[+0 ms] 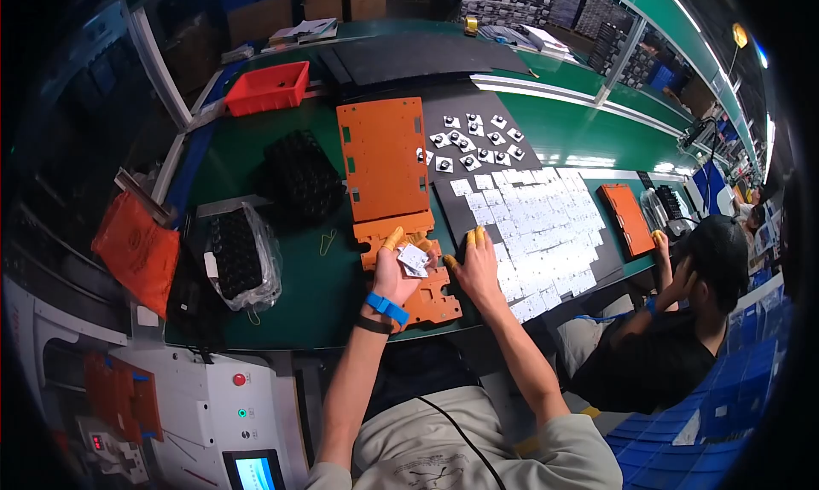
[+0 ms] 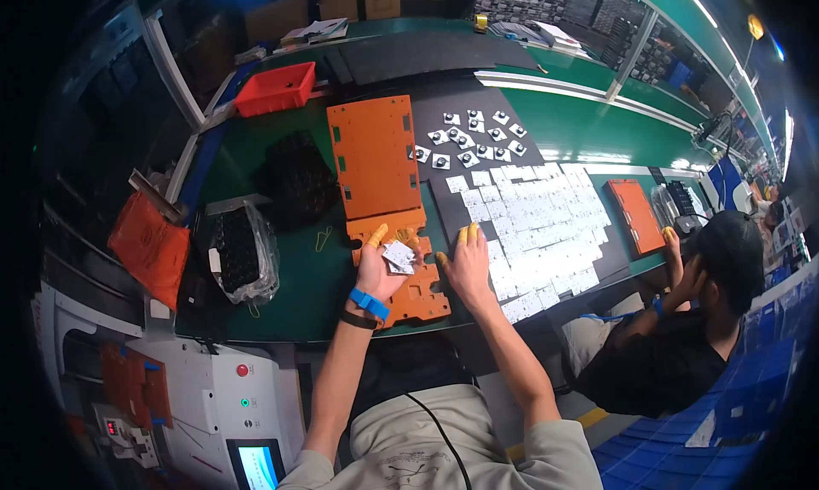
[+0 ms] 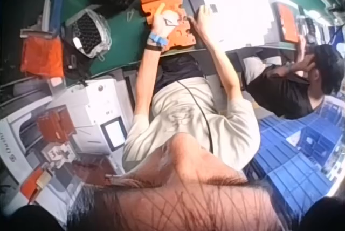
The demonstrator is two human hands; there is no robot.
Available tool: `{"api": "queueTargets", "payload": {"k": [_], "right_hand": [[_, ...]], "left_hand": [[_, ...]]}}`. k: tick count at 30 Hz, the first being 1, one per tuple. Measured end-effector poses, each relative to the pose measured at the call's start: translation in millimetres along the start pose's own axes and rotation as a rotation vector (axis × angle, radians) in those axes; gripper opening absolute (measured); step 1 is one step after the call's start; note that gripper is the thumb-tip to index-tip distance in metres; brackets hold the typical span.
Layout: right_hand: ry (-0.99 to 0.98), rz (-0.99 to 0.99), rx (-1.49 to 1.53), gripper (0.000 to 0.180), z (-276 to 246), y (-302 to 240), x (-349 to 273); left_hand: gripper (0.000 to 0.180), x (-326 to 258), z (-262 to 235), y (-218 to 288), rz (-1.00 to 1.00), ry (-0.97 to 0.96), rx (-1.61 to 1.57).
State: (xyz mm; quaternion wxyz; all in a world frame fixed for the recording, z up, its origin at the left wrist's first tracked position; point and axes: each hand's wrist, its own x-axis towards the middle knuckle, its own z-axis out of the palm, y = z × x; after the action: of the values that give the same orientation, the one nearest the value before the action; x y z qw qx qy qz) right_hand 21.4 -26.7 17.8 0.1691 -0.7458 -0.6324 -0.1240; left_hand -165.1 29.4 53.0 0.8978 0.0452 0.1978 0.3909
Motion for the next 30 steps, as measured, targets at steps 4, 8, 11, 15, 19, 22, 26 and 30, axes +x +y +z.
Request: {"api": "queueTargets", "payload": {"k": [4,8,11,15,19,22,26,30], "right_hand": [[-0.014,0.062,0.292,0.043,-7,-6,7],[0.087,0.018,0.269,0.017,-4,-2,17],[0.188,0.130,0.527,0.024,-21,-5,26],[0.314,-0.027,0.737,0.023,-56,-33,16],[-0.045,-0.128,0.785,0.026,-67,-63,0],[0.394,-0.105,0.768,0.022,-52,-43,25],[0.173,0.118,0.178,0.060,14,24,43],[0.054,-0.023,0.116,0.049,17,8,32]], "left_hand": [[0.033,1,1,2,0.005,-0.107,0.091],[0.037,10,-24,2,-0.016,-0.263,0.217],[0.043,15,-26,-3,0.076,0.039,0.373],[0.048,18,-10,-15,0.042,-0.026,0.327],[0.042,20,-16,-14,0.053,-0.005,0.321],[0.039,17,-31,-5,0.132,-0.042,0.238],[0.036,9,-20,-4,0.102,-0.004,0.199],[0.035,7,-21,5,0.147,-0.003,0.230]]}}
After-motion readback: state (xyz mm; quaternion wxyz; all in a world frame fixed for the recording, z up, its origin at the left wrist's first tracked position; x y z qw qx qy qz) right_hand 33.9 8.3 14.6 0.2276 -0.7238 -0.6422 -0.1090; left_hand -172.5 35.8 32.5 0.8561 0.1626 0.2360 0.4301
